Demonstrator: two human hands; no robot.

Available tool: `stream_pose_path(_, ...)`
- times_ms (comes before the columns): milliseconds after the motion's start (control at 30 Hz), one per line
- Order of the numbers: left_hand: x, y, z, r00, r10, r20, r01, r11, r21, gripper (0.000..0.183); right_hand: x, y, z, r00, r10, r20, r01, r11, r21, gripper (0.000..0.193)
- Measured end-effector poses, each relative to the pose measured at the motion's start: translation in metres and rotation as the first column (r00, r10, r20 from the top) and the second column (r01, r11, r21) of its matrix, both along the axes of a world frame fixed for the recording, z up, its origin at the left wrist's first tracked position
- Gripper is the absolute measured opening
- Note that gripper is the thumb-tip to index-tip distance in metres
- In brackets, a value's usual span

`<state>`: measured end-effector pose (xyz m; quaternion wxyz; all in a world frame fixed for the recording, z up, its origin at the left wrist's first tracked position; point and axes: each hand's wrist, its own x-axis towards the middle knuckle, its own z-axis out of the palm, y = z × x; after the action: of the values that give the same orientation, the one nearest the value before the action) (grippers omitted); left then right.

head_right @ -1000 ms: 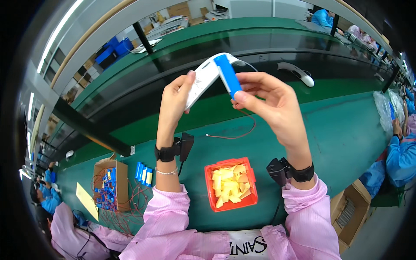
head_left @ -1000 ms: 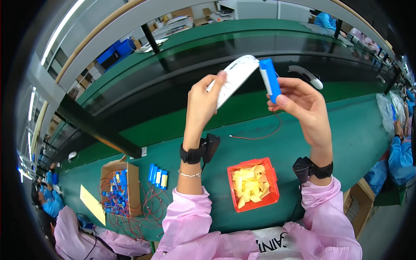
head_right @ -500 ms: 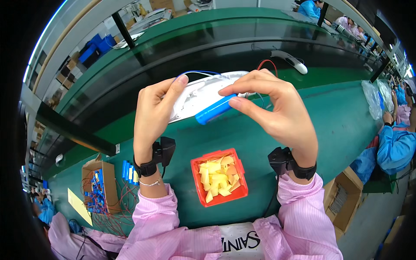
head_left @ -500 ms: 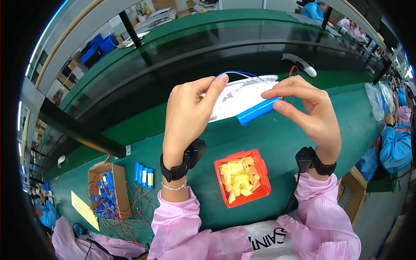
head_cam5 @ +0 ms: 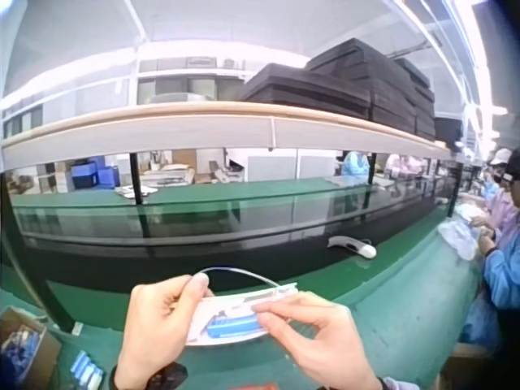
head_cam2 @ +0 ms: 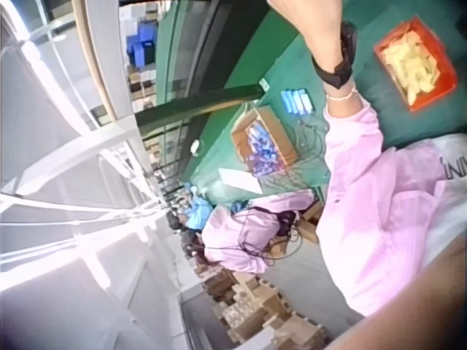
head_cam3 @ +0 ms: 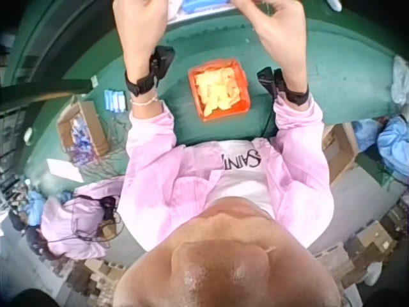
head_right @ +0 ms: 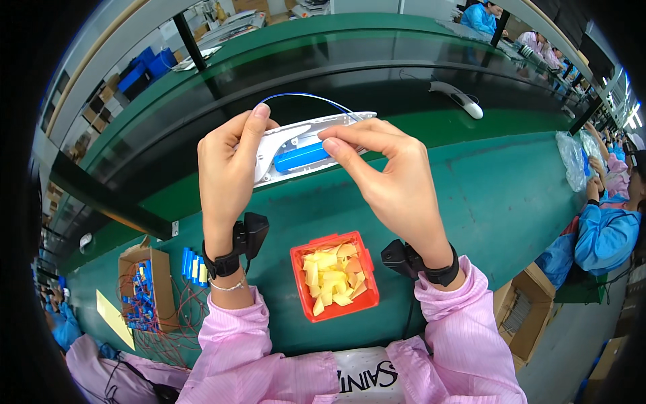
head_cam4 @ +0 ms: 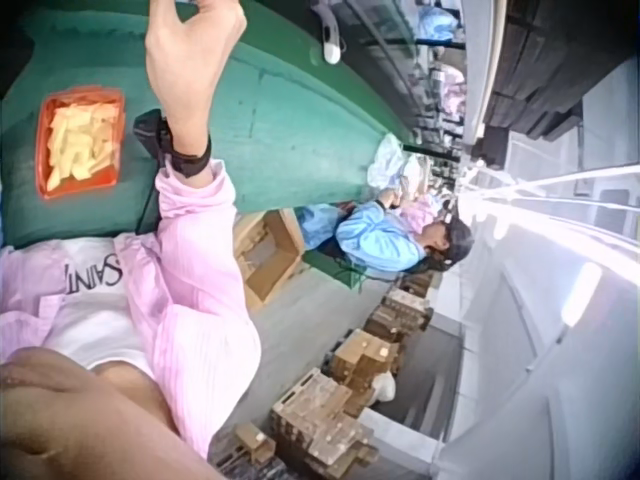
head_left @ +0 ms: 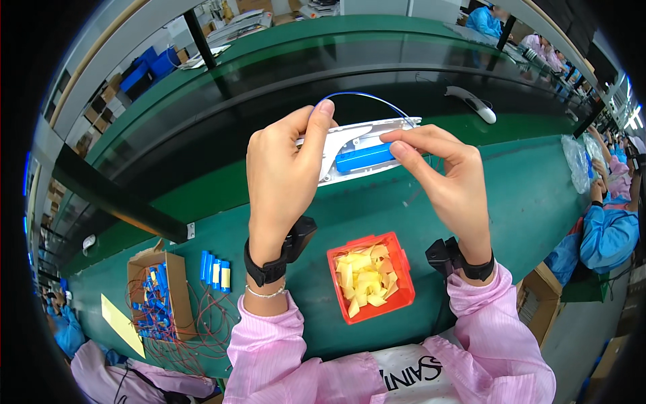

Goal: Assembling electronic batteries into plastic housings on a production line.

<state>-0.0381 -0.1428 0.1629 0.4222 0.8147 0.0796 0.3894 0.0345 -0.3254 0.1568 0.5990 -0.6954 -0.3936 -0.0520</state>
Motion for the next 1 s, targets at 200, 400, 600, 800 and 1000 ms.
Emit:
stream_pose_path(200, -0.004, 0.007, 0.001, 0.998, -0.018, -0.063, 0.018, 1.000, -0.003, 0.042, 0.008, 0.002, -0.007, 0.986, 0.022, 0.165, -0.003, 0.994, -0.110, 0.018)
stream_pose_path(400, -0.003, 0.007, 0.001, 0.994, -0.065, -0.092, 0.059, 0.996, -0.062, 0.042, 0.011, 0.001, -0.004, 0.982, 0.068, 0.178, -0.046, 0.992, -0.121, 0.017)
stream_pose_path(600, -0.006, 0.004, 0.001, 0.993, -0.093, -0.069, 0.085, 0.990, -0.110, 0.041, 0.009, 0.004, -0.006, 0.984, 0.008, 0.180, -0.006, 1.000, -0.012, 0.017)
stream_pose_path(800, -0.004, 0.003, 0.000, 0.999, -0.035, -0.041, 0.030, 0.991, -0.132, 0.039, 0.012, 0.002, -0.004, 0.938, 0.010, 0.347, 0.009, 0.999, -0.054, 0.016)
stream_pose_path(1000, -0.007, 0.004, 0.000, 0.995, -0.083, -0.051, 0.073, 0.983, -0.170, 0.040, 0.011, 0.006, -0.006, 0.949, -0.007, 0.314, 0.005, 1.000, 0.006, 0.016)
